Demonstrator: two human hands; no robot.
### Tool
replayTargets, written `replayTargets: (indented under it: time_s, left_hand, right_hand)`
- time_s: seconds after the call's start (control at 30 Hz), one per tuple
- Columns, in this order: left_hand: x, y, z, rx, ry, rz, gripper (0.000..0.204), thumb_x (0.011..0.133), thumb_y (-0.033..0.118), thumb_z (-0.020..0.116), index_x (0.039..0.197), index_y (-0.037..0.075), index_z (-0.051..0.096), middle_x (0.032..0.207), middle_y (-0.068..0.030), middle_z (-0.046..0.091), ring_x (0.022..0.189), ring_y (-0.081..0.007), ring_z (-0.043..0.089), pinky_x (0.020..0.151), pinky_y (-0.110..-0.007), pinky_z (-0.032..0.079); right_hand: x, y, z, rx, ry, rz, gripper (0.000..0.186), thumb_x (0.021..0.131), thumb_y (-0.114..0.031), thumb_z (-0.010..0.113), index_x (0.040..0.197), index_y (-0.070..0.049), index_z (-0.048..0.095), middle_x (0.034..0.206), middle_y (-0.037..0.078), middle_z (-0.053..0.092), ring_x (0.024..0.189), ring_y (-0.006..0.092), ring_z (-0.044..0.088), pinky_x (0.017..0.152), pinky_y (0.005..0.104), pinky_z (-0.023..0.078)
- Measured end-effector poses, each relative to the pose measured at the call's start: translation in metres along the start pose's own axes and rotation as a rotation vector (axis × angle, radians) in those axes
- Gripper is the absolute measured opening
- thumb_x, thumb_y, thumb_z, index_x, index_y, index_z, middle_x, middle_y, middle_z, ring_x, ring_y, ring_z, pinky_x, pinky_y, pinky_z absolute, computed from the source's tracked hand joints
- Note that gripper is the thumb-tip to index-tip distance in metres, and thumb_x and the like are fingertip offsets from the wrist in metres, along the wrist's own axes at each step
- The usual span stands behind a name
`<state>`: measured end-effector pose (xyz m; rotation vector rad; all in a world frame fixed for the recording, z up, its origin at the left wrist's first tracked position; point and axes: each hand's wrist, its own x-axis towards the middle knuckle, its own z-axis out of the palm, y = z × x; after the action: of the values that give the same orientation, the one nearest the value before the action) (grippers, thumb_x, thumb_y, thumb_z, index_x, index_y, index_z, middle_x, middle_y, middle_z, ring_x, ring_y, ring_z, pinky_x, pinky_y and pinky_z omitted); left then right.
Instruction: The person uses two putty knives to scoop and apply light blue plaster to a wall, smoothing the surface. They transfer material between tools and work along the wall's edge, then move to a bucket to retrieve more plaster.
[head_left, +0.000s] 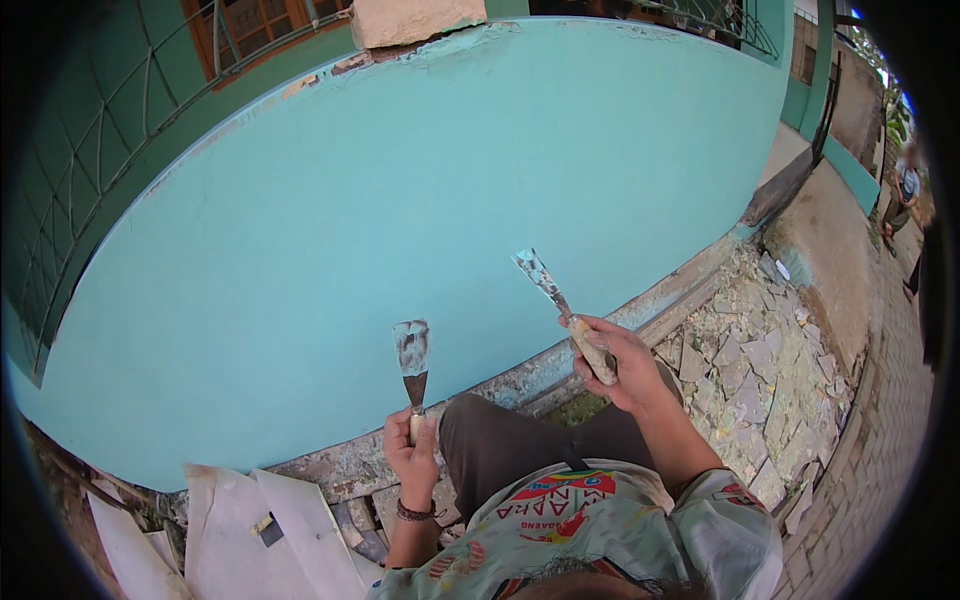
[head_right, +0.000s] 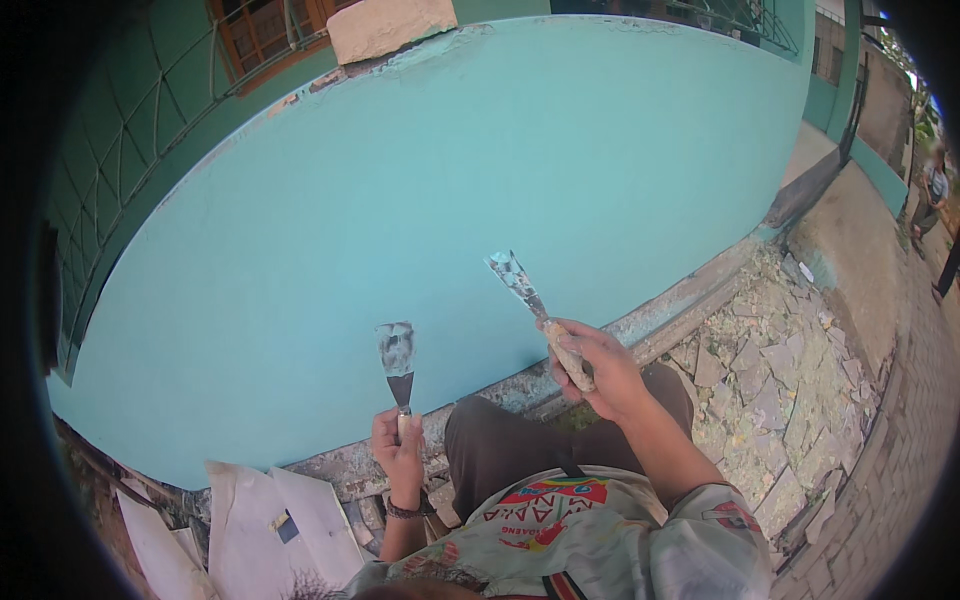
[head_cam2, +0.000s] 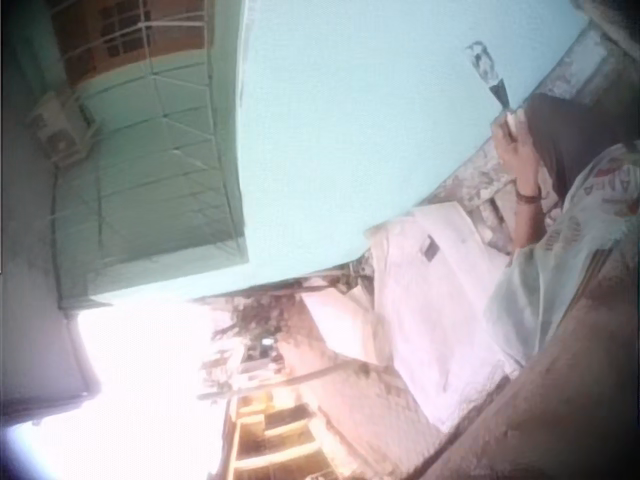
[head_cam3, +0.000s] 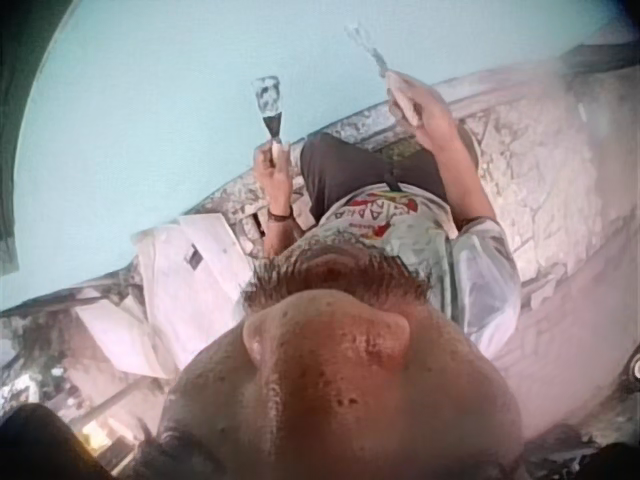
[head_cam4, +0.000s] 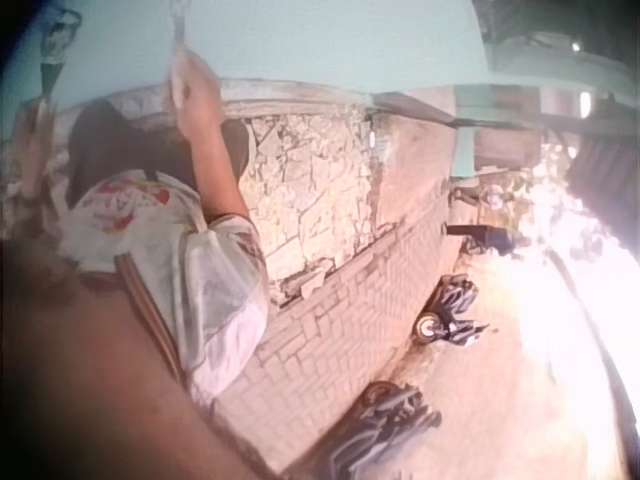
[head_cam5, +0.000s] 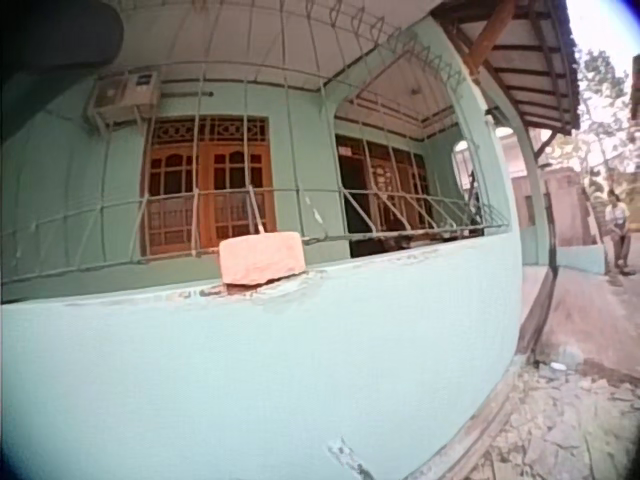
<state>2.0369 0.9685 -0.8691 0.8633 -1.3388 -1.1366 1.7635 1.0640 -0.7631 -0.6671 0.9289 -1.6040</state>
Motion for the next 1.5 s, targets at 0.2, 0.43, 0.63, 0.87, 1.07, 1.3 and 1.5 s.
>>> replayTargets:
  time_s: [0.2, 0.43, 0.63, 0.87, 1.07, 1.3, 1.5]
  left_hand:
    - [-0.002, -0.007, -0.017, -0.057, 0.062, 0.011, 0.023, 0.086, 0.007, 0.064, 0.103, 0.002, 0.051, 0.068, 0.0001, 0.054, 0.054, -0.004, 0.047, 0.047, -0.019, 0.036]
    - [-0.005, 0.003, -0.027, -0.063, 0.109, 0.013, 0.022, 0.086, 0.006, 0.064, 0.103, 0.001, 0.051, 0.066, -0.0007, 0.054, 0.053, -0.0052, 0.047, 0.048, -0.019, 0.037]
    - [-0.007, -0.007, -0.042, -0.101, 0.119, 0.015, 0.023, 0.086, 0.009, 0.065, 0.103, 0.001, 0.051, 0.068, -0.0018, 0.056, 0.056, -0.0061, 0.05, 0.049, -0.02, 0.04]
    - [-0.006, -0.011, -0.055, -0.099, 0.149, -0.02, 0.024, 0.085, 0.009, 0.066, 0.102, 0.001, 0.051, 0.068, -0.0021, 0.055, 0.055, -0.0062, 0.05, 0.049, -0.019, 0.04]
    - [-0.001, -0.01, -0.051, -0.129, 0.113, -0.004, 0.021, 0.086, 0.007, 0.065, 0.101, 0.001, 0.052, 0.068, -0.0009, 0.054, 0.054, -0.0056, 0.048, 0.048, -0.019, 0.039]
    - [-0.003, -0.009, -0.046, -0.13, 0.094, 0.003, 0.02, 0.086, 0.005, 0.063, 0.102, 0.001, 0.051, 0.068, -0.0006, 0.054, 0.055, -0.0049, 0.047, 0.048, -0.019, 0.038]
    - [-0.007, -0.009, -0.042, -0.095, 0.075, -0.042, 0.019, 0.086, 0.005, 0.063, 0.102, 0.001, 0.052, 0.069, -0.0004, 0.054, 0.056, -0.0046, 0.048, 0.049, -0.018, 0.038]
  right_hand:
    - [0.043, -0.012, 0.054, 0.022, -0.001, -0.224, 0.046, 0.094, -0.022, 0.049, 0.136, -0.004, 0.041, 0.085, 0.006, 0.054, 0.052, 0.0075, 0.045, 0.041, 0.0214, 0.034]
    - [0.147, 0.003, 0.125, -0.531, 0.299, -1.072, 0.048, 0.097, -0.02, 0.045, 0.139, 0.0, 0.034, 0.095, 0.011, 0.048, 0.074, 0.0135, 0.046, 0.064, 0.0256, 0.041]
    - [0.211, 0.011, 0.163, -0.833, 0.591, -1.481, 0.05, 0.091, -0.005, 0.051, 0.138, 0.002, 0.035, 0.101, 0.017, 0.04, 0.083, 0.023, 0.041, 0.072, 0.0332, 0.04]
    - [0.228, 0.007, 0.165, -1.006, 0.757, -1.564, 0.057, 0.085, 0.0, 0.058, 0.139, -0.003, 0.038, 0.101, 0.015, 0.04, 0.085, 0.0247, 0.038, 0.071, 0.0333, 0.039]
    - [0.235, 0.009, 0.163, -0.951, 0.753, -1.532, 0.063, 0.08, 0.003, 0.063, 0.138, -0.004, 0.04, 0.1, 0.016, 0.042, 0.087, 0.0285, 0.039, 0.076, 0.0364, 0.038]
    - [0.228, 0.003, 0.158, -0.98, 0.648, -1.475, 0.071, 0.078, 0.006, 0.063, 0.141, -0.009, 0.035, 0.097, 0.015, 0.041, 0.087, 0.0289, 0.039, 0.076, 0.0364, 0.04]
    - [0.199, -0.011, 0.143, -1.14, 0.565, -1.435, 0.073, 0.077, 0.006, 0.063, 0.142, -0.011, 0.033, 0.095, 0.016, 0.04, 0.084, 0.0305, 0.042, 0.072, 0.037, 0.043]
